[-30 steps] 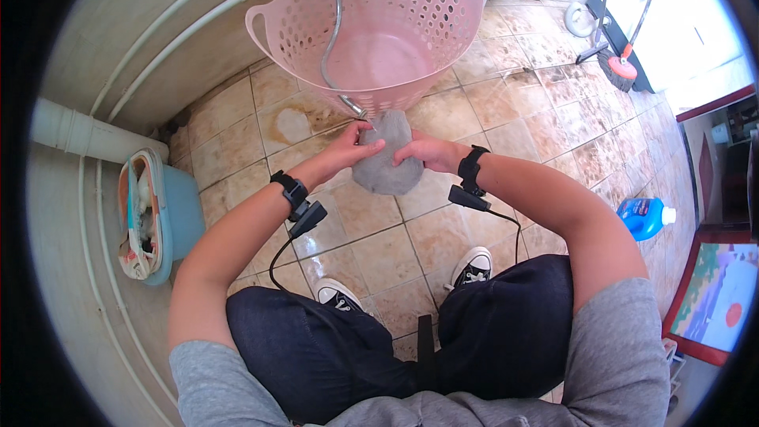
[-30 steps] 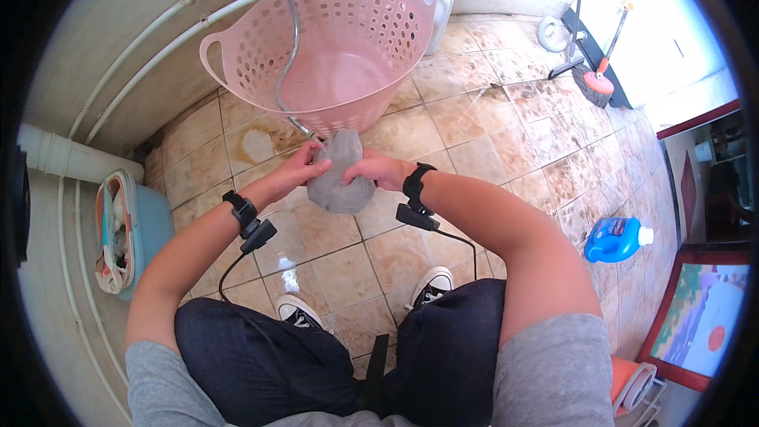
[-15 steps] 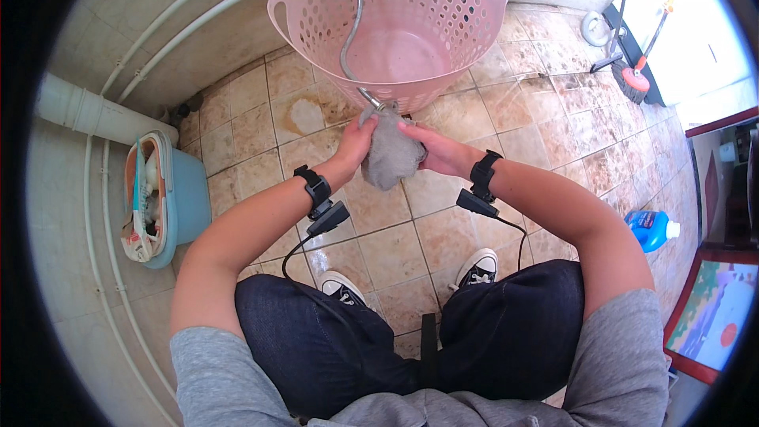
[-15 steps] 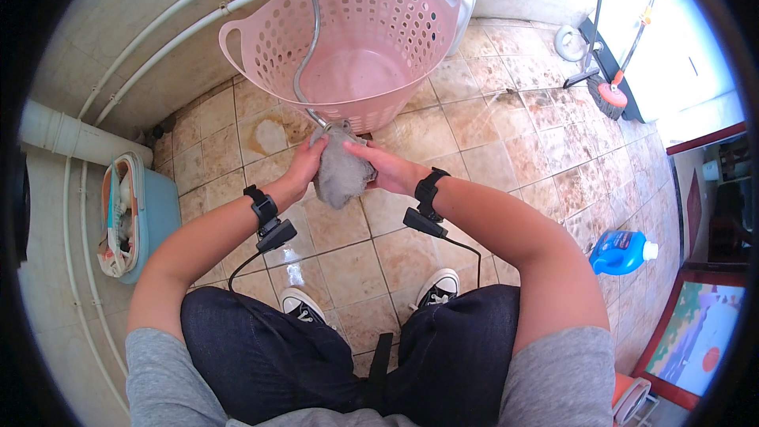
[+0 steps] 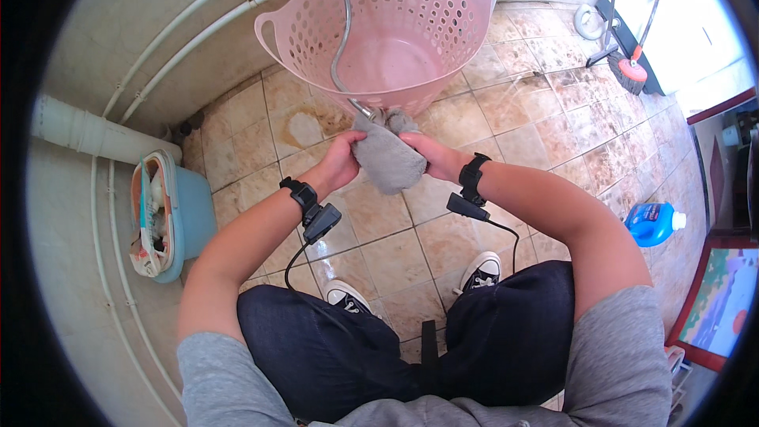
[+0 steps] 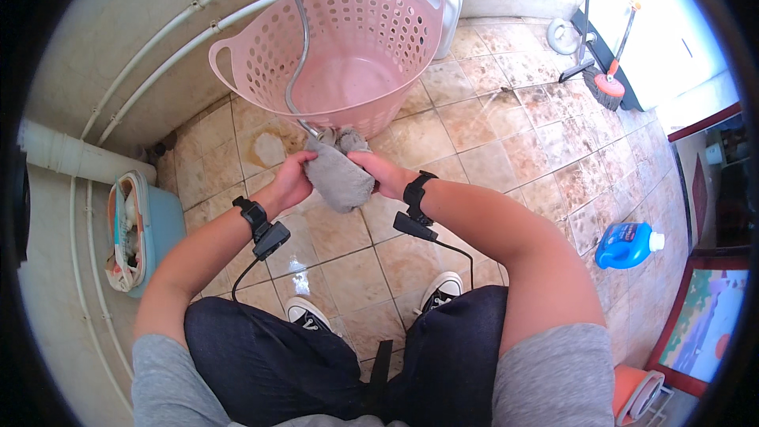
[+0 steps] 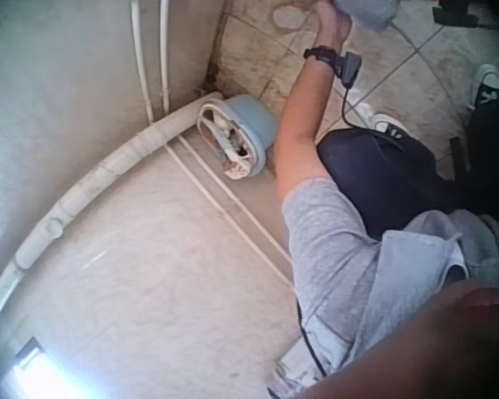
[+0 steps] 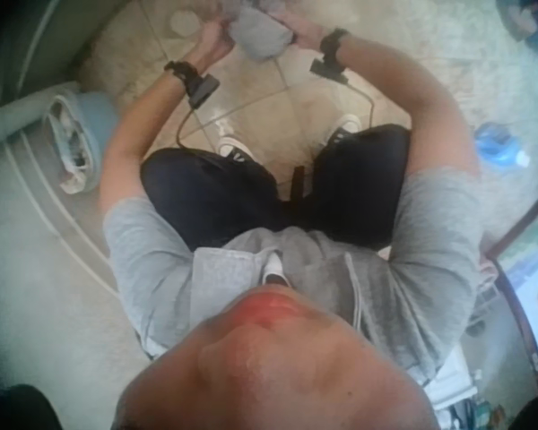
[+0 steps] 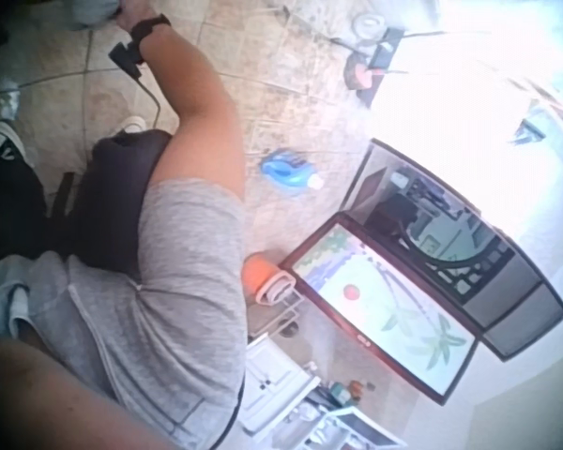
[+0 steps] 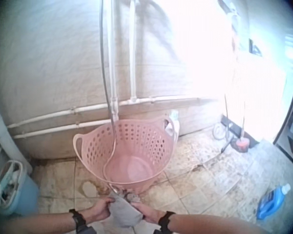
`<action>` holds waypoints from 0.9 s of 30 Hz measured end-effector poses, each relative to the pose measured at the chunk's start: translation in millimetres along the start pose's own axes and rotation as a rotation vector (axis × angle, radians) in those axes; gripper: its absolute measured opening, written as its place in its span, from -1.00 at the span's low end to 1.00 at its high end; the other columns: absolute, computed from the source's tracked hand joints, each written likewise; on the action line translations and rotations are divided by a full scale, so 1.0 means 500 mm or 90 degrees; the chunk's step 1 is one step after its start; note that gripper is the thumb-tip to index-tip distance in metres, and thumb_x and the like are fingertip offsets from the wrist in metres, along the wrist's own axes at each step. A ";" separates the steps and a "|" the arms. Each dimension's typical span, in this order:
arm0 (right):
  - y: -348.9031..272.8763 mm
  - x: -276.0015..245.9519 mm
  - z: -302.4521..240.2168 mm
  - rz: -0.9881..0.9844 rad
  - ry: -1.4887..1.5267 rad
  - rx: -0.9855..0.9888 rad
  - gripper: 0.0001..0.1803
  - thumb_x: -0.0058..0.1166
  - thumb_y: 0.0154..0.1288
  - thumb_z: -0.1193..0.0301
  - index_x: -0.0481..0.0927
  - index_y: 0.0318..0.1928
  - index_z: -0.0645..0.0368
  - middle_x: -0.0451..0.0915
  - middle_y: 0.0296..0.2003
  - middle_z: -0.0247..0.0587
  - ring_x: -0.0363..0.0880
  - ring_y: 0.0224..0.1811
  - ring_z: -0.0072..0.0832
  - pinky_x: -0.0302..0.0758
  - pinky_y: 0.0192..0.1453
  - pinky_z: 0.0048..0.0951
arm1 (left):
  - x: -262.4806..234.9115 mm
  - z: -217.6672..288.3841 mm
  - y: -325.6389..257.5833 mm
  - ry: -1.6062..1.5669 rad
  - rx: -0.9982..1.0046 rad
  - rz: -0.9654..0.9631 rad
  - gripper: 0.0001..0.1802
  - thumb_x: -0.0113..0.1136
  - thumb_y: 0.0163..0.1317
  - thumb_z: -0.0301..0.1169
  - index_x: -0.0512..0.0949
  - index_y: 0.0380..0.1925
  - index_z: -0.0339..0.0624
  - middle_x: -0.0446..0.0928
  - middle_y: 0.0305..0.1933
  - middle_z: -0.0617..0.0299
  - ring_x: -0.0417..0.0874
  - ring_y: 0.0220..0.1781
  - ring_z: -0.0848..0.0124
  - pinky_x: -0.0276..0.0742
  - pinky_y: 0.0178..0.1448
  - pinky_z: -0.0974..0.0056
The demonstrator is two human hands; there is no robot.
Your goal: The person assembles a pink plastic shelf by hand, rinses a cup at a sink, and wets a cloth under a shower tap.
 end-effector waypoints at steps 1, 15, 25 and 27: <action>-0.005 0.000 -0.010 0.014 -0.013 -0.014 -0.49 0.06 0.39 0.27 0.49 0.30 0.14 0.64 0.14 -0.23 0.62 0.15 -0.38 0.55 0.23 -0.29 | 0.007 0.007 -0.007 0.001 0.000 0.001 -0.52 -0.05 0.42 -0.20 0.45 0.23 -0.23 0.51 0.32 0.08 0.48 0.37 0.14 0.27 0.53 0.01; -0.021 0.016 -0.044 0.152 -0.100 -0.119 -0.50 0.09 0.14 0.51 0.49 0.15 0.20 0.62 -0.07 -0.25 0.60 -0.02 -0.42 0.52 0.11 -0.38 | 0.111 0.013 -0.040 0.196 0.030 0.055 -0.20 0.31 0.32 0.08 0.25 0.42 -0.01 0.50 0.30 0.19 0.61 0.23 0.28 0.60 0.17 -0.01; 0.037 0.063 -0.015 0.234 0.128 -0.180 -0.41 0.16 0.40 -0.03 0.54 0.17 0.21 0.63 0.05 -0.16 0.58 0.08 -0.41 0.49 0.18 -0.34 | 0.044 -0.008 0.030 0.296 0.182 0.214 -0.28 -0.04 0.49 0.17 0.51 0.18 -0.35 0.67 0.07 0.05 0.70 0.07 0.27 0.62 0.08 0.15; 0.048 0.047 -0.008 0.332 0.091 -0.170 -0.38 0.16 0.40 -0.04 0.53 0.18 0.24 0.64 0.05 -0.14 0.59 0.06 -0.39 0.50 0.17 -0.31 | 0.026 -0.018 0.034 0.338 0.186 0.327 -0.37 0.05 0.43 0.07 0.61 -0.04 -0.40 0.71 -0.12 -0.08 0.74 -0.05 0.14 0.57 0.06 0.06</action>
Point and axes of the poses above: each hand's wrist, its own y-axis towards the middle knuckle, its own x-axis out of the palm, z = x × y, the point moved 7 cm from there along y, towards the middle knuckle
